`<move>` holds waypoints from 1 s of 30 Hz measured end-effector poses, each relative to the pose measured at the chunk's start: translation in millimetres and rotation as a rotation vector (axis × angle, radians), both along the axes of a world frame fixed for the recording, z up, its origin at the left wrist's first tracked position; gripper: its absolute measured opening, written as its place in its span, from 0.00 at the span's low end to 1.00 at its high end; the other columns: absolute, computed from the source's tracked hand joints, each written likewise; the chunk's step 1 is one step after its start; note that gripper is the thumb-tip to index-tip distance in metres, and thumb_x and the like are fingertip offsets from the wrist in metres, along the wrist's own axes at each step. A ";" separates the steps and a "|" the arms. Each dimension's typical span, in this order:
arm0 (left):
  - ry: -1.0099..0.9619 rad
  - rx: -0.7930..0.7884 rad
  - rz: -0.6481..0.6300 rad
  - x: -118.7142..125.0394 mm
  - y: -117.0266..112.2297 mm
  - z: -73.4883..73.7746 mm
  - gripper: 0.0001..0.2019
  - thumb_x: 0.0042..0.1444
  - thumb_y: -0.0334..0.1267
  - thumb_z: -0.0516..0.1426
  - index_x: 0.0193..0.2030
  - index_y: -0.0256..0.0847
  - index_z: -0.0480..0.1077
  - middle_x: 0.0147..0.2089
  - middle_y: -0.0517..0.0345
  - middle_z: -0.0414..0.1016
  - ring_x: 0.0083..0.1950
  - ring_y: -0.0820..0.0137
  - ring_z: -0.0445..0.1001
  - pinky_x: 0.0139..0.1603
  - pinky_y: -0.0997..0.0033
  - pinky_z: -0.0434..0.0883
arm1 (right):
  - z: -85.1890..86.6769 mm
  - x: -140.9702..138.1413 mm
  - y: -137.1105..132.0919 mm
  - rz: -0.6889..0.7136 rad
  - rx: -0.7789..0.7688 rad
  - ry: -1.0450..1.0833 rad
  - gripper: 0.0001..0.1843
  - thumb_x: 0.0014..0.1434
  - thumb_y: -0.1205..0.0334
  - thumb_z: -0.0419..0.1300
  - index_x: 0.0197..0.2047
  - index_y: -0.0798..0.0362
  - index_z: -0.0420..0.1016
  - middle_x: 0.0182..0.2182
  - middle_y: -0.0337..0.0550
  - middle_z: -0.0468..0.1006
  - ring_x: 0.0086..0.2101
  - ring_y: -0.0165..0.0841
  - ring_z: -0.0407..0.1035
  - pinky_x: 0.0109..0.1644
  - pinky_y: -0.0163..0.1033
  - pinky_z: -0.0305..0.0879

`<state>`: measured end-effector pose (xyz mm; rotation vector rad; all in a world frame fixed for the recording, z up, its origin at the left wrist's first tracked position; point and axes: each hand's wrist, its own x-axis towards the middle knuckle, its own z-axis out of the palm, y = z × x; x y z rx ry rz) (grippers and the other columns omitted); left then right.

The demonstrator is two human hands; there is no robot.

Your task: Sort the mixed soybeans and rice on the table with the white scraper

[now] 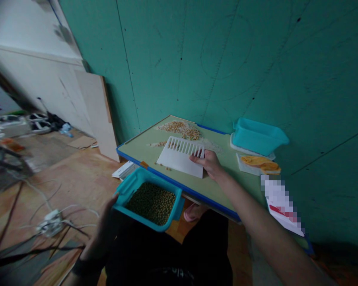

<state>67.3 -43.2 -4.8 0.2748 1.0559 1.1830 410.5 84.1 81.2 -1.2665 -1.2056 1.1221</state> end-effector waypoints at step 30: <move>0.223 0.140 0.029 -29.6 25.3 -5.3 0.31 0.59 0.57 0.66 0.64 0.41 0.77 0.50 0.44 0.89 0.54 0.46 0.86 0.42 0.54 0.87 | -2.5 -13.0 15.3 -0.273 0.268 -0.217 0.29 0.42 0.35 0.79 0.34 0.51 0.83 0.32 0.49 0.87 0.35 0.45 0.79 0.40 0.47 0.74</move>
